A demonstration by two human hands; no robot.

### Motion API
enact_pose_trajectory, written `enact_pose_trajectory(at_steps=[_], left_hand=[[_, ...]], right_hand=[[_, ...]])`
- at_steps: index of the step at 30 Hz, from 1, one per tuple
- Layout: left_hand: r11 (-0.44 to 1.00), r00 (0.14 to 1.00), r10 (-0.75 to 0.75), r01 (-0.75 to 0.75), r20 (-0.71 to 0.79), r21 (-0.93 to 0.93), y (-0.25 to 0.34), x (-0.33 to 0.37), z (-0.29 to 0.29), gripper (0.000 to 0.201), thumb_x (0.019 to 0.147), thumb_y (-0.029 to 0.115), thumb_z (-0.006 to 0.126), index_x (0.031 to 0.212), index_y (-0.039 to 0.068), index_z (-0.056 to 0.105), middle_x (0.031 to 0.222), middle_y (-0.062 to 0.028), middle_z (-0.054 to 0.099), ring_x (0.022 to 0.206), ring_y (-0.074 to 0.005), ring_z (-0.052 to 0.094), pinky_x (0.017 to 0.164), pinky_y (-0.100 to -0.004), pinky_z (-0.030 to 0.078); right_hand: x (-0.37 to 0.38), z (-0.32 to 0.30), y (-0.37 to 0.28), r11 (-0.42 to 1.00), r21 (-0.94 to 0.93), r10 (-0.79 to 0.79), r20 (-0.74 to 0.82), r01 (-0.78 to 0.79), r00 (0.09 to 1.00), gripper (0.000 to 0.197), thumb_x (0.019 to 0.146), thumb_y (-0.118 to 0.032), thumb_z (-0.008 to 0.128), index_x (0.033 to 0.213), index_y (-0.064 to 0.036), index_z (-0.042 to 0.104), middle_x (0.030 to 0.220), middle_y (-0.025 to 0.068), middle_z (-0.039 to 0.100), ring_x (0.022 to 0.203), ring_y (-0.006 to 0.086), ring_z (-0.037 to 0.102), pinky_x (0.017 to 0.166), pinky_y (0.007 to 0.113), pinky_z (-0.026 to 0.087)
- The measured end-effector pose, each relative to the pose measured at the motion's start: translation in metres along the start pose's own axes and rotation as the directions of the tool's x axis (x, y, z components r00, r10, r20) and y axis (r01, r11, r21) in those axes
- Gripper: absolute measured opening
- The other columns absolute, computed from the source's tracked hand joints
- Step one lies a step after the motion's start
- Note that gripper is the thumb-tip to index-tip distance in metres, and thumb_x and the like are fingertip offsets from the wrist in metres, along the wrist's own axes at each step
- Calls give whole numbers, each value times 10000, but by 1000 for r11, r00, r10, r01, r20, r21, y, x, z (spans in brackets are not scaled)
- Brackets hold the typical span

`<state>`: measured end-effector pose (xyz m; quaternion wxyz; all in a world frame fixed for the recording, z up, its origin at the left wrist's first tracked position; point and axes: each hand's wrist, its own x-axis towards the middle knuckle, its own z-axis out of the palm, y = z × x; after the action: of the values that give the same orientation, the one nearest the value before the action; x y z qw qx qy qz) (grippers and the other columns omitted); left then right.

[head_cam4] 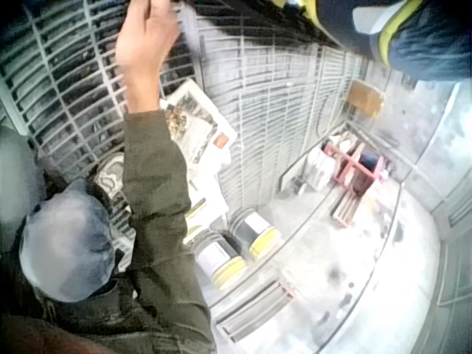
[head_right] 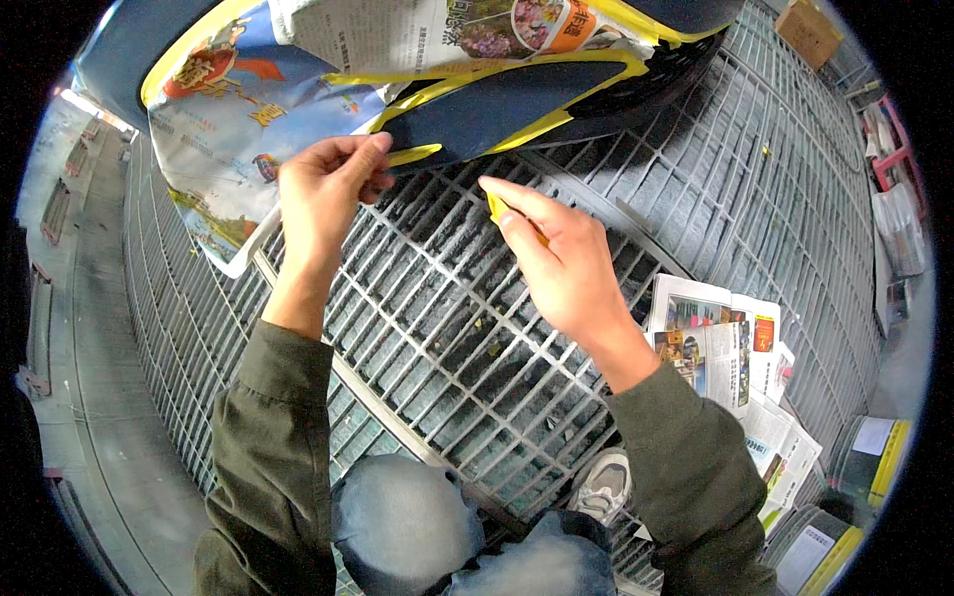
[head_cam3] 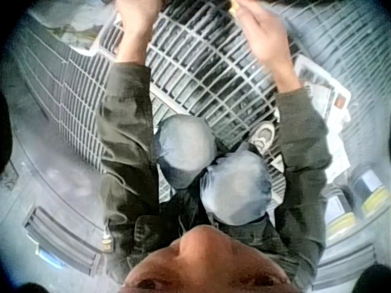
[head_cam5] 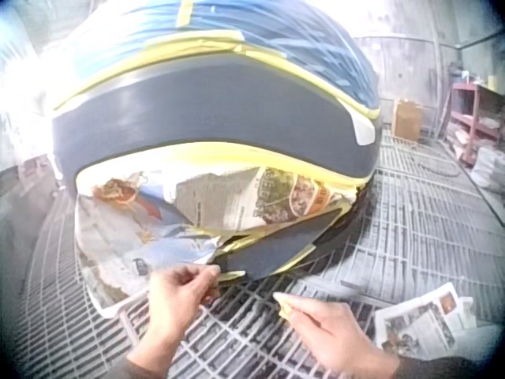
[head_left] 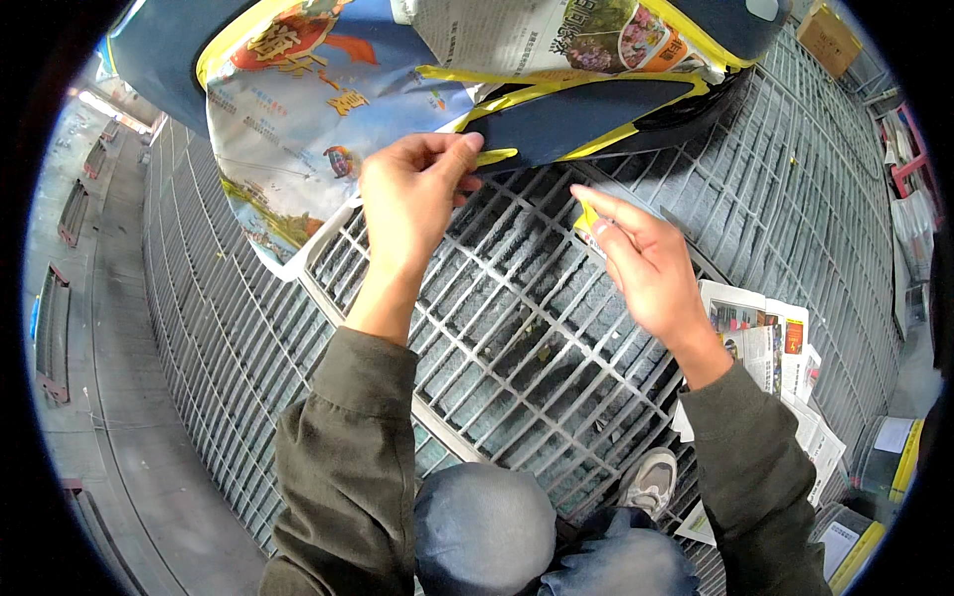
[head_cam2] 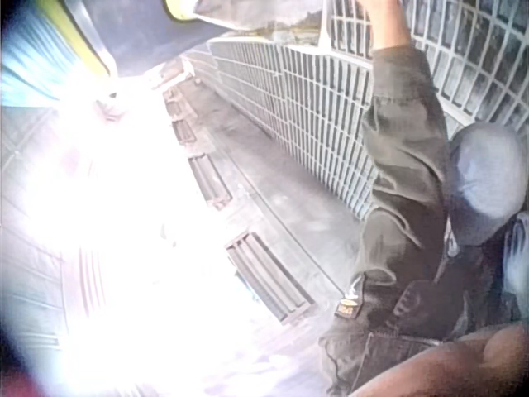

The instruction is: The person applies yellow masking tape along the edges of a car bumper to secure newspaper sheets as a protective mask. They smooth the tape and paper against the bumper surface, then continue applying additional tape strips to cover the remaining edges.

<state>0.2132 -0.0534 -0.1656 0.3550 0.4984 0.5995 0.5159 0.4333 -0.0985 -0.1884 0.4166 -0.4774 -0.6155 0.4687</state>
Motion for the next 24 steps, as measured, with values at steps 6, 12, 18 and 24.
enact_pose_trajectory(at_steps=[6,12,18,24], left_hand=[[993,989,120,-119,-86,17,-19,22,-2,221,891,160,705,966,-48,695,820,-60,696,690,-97,650,594,-221,499],[988,983,-148,142,-109,-58,-7,17,9,252,839,214,768,877,-24,691,732,-67,687,590,-108,639,517,-208,469],[852,924,-380,334,-37,-404,-1,22,16,192,850,190,738,887,14,671,737,-52,674,574,-108,625,492,-212,440],[833,901,-424,349,-91,-429,-11,21,8,207,870,219,708,888,18,659,747,-53,670,566,-111,618,504,-219,457]], right_hand=[[3,8,-20,994,-107,-29,65,36,997,368,949,-113,568,1316,-82,572,610,5,441,548,28,371,509,221,358],[1,15,-6,998,-11,64,44,-64,997,424,940,-117,580,1359,-75,523,592,-14,438,558,22,360,514,221,359],[-6,19,0,999,-19,45,18,-45,999,406,939,-115,571,1340,-60,534,579,-25,458,542,30,385,514,230,356],[-5,8,2,996,-52,72,0,-72,997,409,942,-127,552,1343,-60,518,564,9,461,520,55,408,513,248,364]])
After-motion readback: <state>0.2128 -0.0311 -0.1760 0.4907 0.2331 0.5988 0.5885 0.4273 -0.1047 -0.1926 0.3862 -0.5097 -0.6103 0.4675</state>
